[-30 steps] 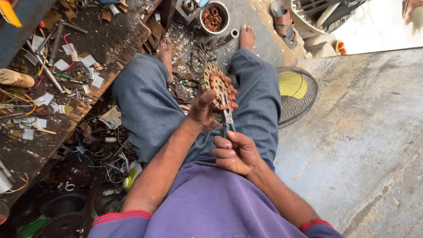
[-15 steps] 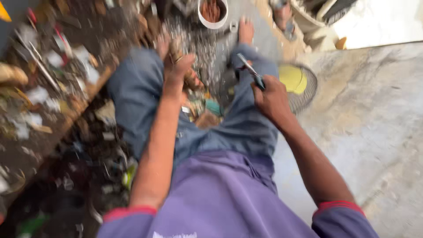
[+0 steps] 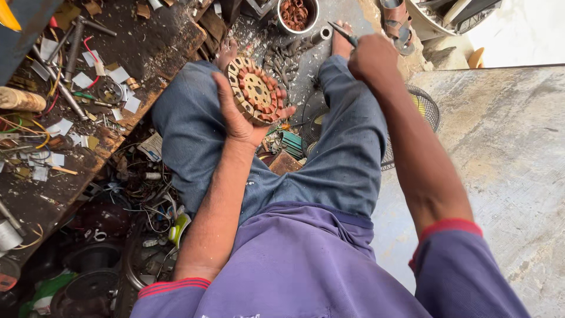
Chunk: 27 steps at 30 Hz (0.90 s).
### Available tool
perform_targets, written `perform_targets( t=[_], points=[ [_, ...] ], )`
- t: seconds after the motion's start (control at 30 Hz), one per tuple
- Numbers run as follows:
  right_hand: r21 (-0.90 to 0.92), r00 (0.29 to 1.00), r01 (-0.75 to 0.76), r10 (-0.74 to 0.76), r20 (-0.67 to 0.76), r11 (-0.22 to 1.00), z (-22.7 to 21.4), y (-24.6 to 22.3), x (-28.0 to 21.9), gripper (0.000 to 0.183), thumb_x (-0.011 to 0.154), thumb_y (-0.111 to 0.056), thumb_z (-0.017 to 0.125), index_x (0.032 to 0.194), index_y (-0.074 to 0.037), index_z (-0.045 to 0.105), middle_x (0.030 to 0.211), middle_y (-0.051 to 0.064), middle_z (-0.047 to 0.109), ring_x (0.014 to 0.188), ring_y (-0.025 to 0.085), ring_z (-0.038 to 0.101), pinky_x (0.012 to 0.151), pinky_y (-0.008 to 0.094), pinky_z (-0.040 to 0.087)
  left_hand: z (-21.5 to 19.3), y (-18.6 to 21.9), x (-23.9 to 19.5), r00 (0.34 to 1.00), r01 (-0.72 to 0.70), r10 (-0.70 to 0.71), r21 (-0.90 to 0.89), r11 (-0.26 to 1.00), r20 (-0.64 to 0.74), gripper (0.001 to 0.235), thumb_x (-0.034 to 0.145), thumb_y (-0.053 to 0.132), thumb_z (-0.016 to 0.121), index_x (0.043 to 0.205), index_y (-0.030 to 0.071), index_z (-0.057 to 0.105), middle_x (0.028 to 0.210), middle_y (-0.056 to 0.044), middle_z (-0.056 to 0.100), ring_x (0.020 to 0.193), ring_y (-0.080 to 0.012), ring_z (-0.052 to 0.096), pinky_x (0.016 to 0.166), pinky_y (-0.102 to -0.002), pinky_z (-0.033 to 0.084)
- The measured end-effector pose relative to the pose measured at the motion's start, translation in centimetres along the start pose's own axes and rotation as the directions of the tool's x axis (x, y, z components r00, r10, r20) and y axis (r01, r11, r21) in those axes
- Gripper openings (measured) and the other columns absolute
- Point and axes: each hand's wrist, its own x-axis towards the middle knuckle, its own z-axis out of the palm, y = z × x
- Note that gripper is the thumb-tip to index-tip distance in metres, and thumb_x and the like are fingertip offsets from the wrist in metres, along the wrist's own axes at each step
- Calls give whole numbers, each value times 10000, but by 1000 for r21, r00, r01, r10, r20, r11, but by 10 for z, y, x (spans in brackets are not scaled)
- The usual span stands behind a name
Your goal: The person is using pliers to manipulate wires and strip insulation from an electric fan motor stator.
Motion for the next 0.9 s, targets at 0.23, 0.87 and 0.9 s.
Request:
perform_targets(
  t=[0.23,0.87,0.9],
  points=[
    [955,855,-209,-433,284,212,-52,-44,-195,307,934,-262,708,1122,-20,734,1009,80,753,930,156,723,865,321,588,16,2,-9,982,-64,68,-29,998,176,867,888,766,558,1370,46,579,1177,-180,672,1070,-370,671,873,-556,585],
    [54,480,-862,-847,-228,-503,52,-167,-262,553,1014,-599,567,774,-103,523,917,46,598,745,188,536,656,322,444,25,-23,-23,966,33,35,-254,967,258,945,805,766,565,1362,3,534,1259,-196,635,1112,-366,630,877,-487,543],
    [120,509,-840,-845,-163,-529,52,-165,-260,558,1020,-593,556,764,-98,524,924,55,590,753,192,532,643,320,443,25,-19,-23,970,12,49,-252,968,237,927,805,753,571,1359,11,531,1263,-193,629,1118,-366,630,882,-499,548]
  ],
)
